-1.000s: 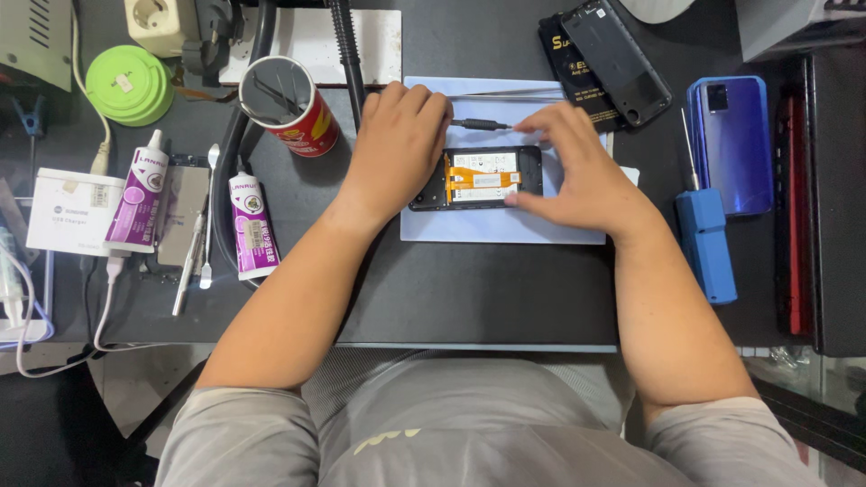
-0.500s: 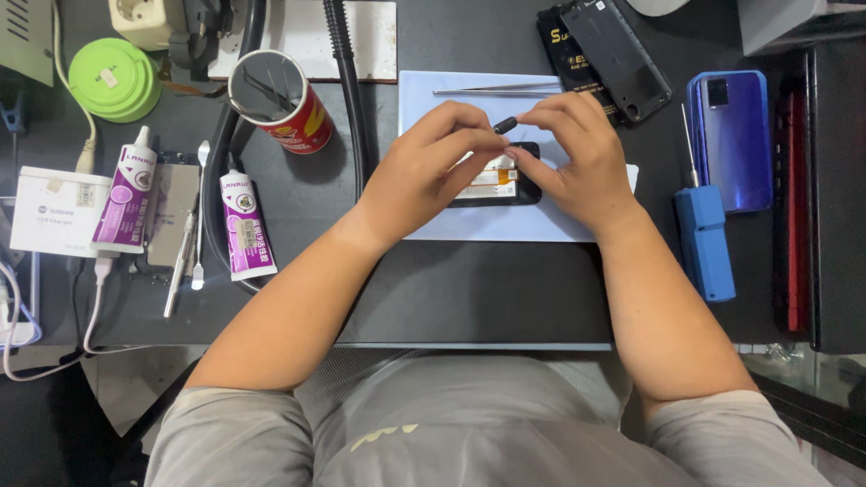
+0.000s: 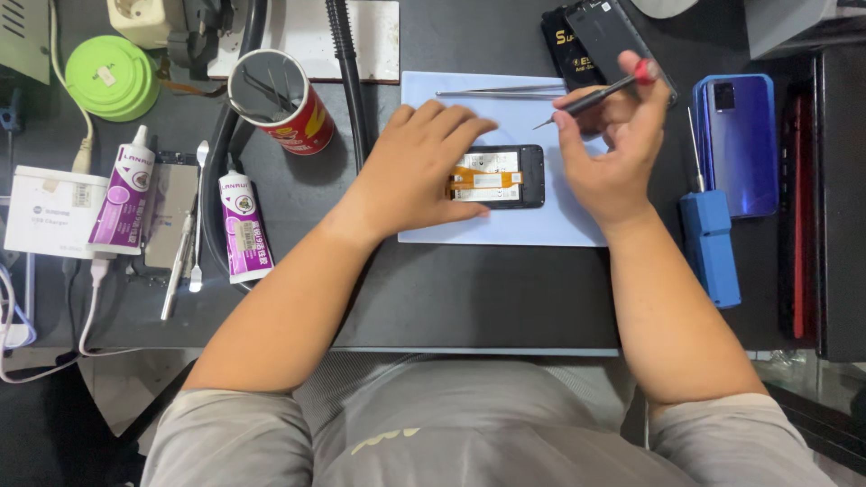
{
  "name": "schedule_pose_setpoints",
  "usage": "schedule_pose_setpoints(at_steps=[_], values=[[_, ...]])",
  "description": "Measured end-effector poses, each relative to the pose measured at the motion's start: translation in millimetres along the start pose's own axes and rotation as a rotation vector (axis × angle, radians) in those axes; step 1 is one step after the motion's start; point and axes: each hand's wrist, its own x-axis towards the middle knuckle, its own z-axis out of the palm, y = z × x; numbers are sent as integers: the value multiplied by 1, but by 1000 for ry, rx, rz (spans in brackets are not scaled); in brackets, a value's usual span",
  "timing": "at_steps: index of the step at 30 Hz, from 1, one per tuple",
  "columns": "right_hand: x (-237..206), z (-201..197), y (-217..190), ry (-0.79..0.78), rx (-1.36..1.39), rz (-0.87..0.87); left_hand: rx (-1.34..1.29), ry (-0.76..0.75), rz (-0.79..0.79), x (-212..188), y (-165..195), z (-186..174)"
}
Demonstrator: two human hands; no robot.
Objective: The person removes the back cover of a smartphone using a prying tool, then uses a screwdriver to remove screws from the internal frame. The back cover is set aside, and the phone is held with the internal components exposed.
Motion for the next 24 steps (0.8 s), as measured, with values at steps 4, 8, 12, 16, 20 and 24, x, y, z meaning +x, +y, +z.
schedule_pose_setpoints(at_steps=[4,8,12,16,20,24], values=[[-5,-3,5,-89,43,-26,-16,-100,-27,-4,-11,10],[-4,0,5,-121,-38,-42,-31,-100,-27,-8,-15,16],[-1,1,4,-131,-90,-68,-24,-94,-36,-9,-16,17],[0,0,4,-137,-90,-64,-26,-98,-45,-9,-15,18],[0,2,4,-127,-68,-58,-24,-106,-49,-8,-16,17],[1,1,4,-138,-83,-68,-17,-107,-45,-8,-15,17]])
